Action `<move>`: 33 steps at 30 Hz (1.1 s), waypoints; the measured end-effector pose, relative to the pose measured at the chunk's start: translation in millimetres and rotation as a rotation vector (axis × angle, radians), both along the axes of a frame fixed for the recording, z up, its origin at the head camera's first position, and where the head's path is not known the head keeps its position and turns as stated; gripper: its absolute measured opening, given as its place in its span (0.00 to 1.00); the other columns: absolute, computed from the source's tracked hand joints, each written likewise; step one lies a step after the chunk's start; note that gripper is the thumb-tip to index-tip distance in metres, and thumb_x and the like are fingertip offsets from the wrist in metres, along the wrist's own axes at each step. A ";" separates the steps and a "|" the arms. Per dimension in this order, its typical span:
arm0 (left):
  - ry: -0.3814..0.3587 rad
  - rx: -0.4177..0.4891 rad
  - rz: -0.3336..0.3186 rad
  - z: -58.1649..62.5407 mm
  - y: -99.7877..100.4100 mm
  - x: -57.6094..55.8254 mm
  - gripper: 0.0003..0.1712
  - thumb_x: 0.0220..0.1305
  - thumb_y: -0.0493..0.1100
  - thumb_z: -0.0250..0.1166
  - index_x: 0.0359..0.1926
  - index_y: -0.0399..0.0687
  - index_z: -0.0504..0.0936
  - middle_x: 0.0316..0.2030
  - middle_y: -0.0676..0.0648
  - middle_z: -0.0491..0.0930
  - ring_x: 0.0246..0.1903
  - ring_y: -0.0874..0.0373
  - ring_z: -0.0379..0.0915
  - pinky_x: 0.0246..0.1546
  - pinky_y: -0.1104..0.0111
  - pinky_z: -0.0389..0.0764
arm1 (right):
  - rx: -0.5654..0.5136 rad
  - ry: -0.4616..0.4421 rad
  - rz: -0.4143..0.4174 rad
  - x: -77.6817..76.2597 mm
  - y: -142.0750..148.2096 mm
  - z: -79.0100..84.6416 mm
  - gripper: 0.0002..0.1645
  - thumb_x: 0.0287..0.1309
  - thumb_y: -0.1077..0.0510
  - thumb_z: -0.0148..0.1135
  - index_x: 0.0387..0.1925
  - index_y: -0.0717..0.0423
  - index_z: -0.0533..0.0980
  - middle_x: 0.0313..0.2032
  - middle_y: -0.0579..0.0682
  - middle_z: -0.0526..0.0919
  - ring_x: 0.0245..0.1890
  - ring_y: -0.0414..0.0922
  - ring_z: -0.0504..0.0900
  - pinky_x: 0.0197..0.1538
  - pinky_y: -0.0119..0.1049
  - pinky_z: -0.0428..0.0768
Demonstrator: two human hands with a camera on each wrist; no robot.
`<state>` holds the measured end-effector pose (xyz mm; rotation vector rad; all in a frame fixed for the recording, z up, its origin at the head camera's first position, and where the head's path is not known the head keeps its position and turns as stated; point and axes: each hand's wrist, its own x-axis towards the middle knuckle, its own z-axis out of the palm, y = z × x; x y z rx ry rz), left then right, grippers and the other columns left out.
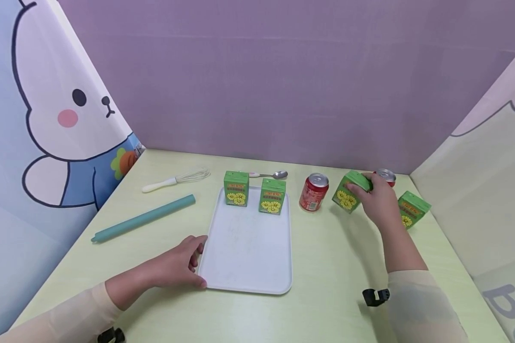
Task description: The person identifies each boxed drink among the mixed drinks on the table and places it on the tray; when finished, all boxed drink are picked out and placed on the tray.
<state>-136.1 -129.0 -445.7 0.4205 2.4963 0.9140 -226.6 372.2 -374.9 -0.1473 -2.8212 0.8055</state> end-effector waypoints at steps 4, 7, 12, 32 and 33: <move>0.004 0.002 0.004 0.2 0.8 0.1 0.64 0.41 0.53 0.80 0.74 0.40 0.54 0.49 0.50 0.66 0.39 0.60 0.66 0.37 0.67 0.70 | -0.004 0.010 0.018 7.2 -13.6 19.7 0.49 0.57 0.25 0.53 0.67 0.55 0.66 0.48 0.62 0.75 0.44 0.57 0.75 0.33 0.41 0.71; 0.005 0.002 0.005 0.2 0.9 0.3 0.64 0.40 0.54 0.80 0.74 0.40 0.54 0.48 0.50 0.66 0.39 0.60 0.66 0.37 0.67 0.70 | -0.003 0.029 0.035 12.0 -24.7 33.0 0.48 0.57 0.25 0.54 0.65 0.55 0.68 0.47 0.61 0.75 0.44 0.57 0.75 0.34 0.41 0.71; 0.004 0.007 0.004 -0.5 0.7 0.1 0.64 0.40 0.54 0.80 0.74 0.40 0.54 0.48 0.51 0.66 0.39 0.60 0.66 0.37 0.68 0.70 | 0.012 0.064 0.080 21.8 -43.7 50.8 0.43 0.57 0.27 0.56 0.63 0.52 0.70 0.46 0.59 0.77 0.42 0.55 0.76 0.33 0.41 0.72; -0.007 0.017 0.005 1.8 1.2 0.5 0.64 0.40 0.52 0.81 0.73 0.39 0.54 0.49 0.49 0.66 0.39 0.59 0.66 0.36 0.67 0.70 | -0.085 0.086 0.330 47.0 -137.6 66.5 0.35 0.58 0.35 0.63 0.60 0.50 0.73 0.48 0.50 0.79 0.43 0.48 0.81 0.41 0.43 0.82; -0.008 0.013 0.004 2.1 1.0 0.3 0.64 0.41 0.53 0.80 0.73 0.39 0.54 0.49 0.49 0.66 0.39 0.59 0.66 0.37 0.67 0.70 | -0.091 0.081 0.348 46.0 -142.1 63.9 0.35 0.58 0.35 0.63 0.60 0.50 0.73 0.47 0.50 0.79 0.42 0.47 0.81 0.40 0.42 0.82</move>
